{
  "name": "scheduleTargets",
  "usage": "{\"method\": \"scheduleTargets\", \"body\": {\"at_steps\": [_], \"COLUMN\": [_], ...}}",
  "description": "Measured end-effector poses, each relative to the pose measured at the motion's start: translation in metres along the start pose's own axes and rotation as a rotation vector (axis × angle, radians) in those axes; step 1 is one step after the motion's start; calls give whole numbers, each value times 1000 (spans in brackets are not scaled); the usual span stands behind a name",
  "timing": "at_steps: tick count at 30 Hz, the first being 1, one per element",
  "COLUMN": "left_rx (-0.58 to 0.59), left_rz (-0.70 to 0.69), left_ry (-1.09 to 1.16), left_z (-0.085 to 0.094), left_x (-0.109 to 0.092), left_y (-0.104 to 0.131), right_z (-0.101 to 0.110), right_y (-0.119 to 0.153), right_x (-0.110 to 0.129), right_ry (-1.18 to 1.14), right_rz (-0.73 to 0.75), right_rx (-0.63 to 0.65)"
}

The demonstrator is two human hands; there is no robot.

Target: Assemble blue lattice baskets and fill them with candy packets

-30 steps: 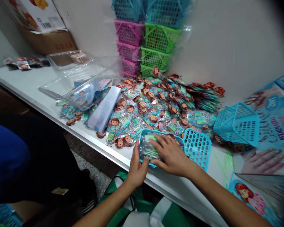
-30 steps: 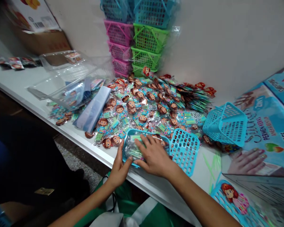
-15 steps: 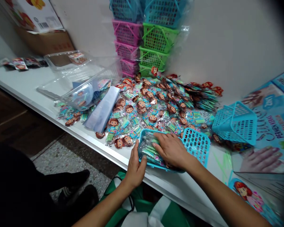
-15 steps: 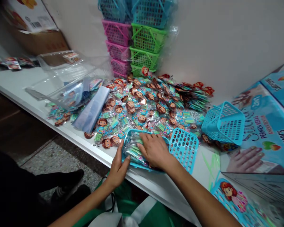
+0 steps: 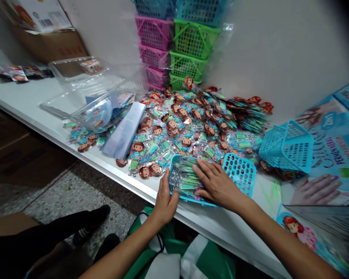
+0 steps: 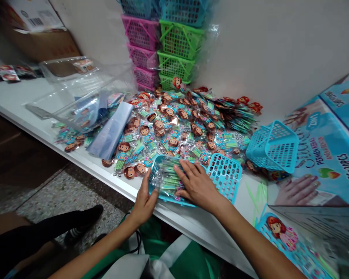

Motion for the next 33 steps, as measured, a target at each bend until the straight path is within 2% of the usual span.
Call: {"method": "scheduleTargets", "body": {"at_steps": [4, 8, 10, 14, 17, 20, 23, 25, 28, 30, 33], "left_rx": [-13, 2, -7, -23, -38, -45, -37, -29, 9, 36, 45], "left_rz": [9, 35, 38, 20, -12, -31, -44, -62, -78, -71, -73], "left_ry": [-8, 40, 44, -32, -64, -71, -121, -179, -224, -210, -170], "left_z": [3, 4, 4, 3, 3, 2, 1, 1, -2, -3, -3], "left_x": [0, 0, -1, -2, -3, -4, -8, -12, -15, -12, -10], "left_y": [0, 1, 1, 1, 0, -1, -2, -2, -2, -2, -2], "right_z": [10, 20, 20, 15, 15, 18, 19, 22, 25, 21, 9], "right_y": [-3, -9, -12, -12, -7, -7, -16, -25, -31, -29, -25], "right_x": [4, -9, -12, 3, 6, 1, -9, -10, -7, -2, 3], "right_ry": [-76, -72, -18, -16, -41, -92, -54, -23, -91, -134, -110], "right_rz": [-14, -143, -177, -102, -127, -192, -255, -233, -176, -143, -173], "right_rx": [4, 12, 27, 49, 20, 11, 70, 81, 30, 22, 51]}}
Point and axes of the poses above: each hand's wrist, its own y-axis away from the middle knuckle, its own z-axis out of the back of the hand, x = y × z, the point moved 10 cm from there along -y, towards the middle knuckle, and after that the axes turned 8 degrees about y, right-handed, at the moved point
